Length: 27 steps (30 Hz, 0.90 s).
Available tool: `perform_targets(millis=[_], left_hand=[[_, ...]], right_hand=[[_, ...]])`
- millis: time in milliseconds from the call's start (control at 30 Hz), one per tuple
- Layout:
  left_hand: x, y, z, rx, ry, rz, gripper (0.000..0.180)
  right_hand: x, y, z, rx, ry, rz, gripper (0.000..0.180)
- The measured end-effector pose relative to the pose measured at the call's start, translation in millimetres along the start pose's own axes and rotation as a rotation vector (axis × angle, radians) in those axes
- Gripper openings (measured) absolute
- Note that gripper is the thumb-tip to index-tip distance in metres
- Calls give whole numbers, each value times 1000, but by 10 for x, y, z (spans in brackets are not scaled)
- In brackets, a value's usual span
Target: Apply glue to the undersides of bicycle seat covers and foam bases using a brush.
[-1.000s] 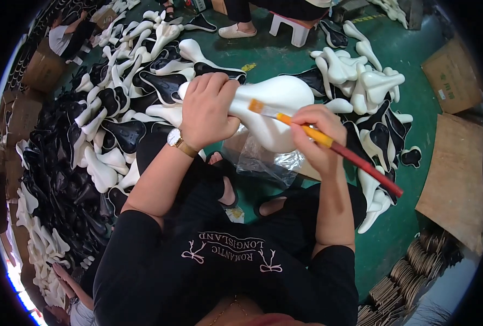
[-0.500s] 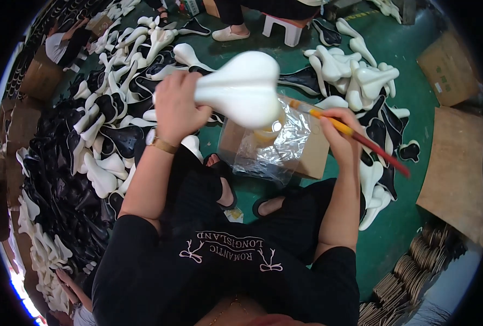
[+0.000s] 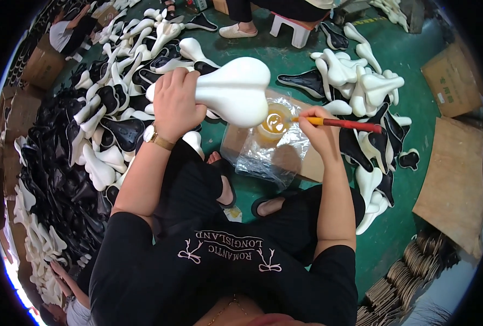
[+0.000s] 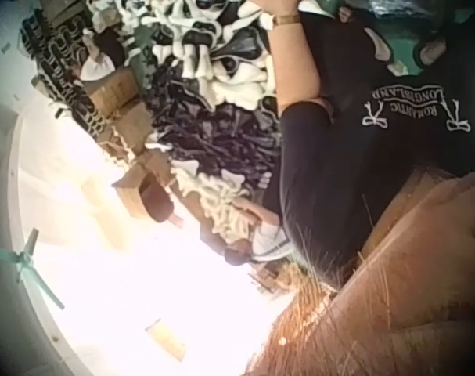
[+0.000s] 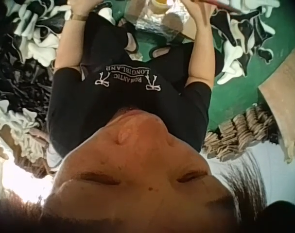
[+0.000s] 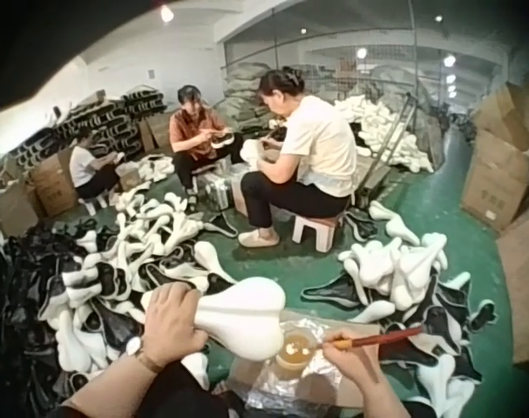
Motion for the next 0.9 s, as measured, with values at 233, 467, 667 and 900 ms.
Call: perform_targets(millis=[233,467,667,900], left_hand=[[-141,37,-60,-17,41,36,45],[-381,35,-172,9,64,142,47],[-413,70,-175,-21,109,107,47],[-385,-18,-201,-80,76,155,47]], right_hand=[[471,-140,140,19,50,-500,12],[676,-61,176,55,-312,-238,9],[739,-129,259,-62,-405,-268,12],[453,-466,140,-131,-325,-127,11]])
Point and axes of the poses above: each hand's wrist, its own z-axis away from the middle knuckle, its own y-axis out of the palm, x = y × z, the point moved 1 cm from there along -z, towards the middle knuckle, and after that the axes turned 15 degrees about y, right-handed, at the moved point
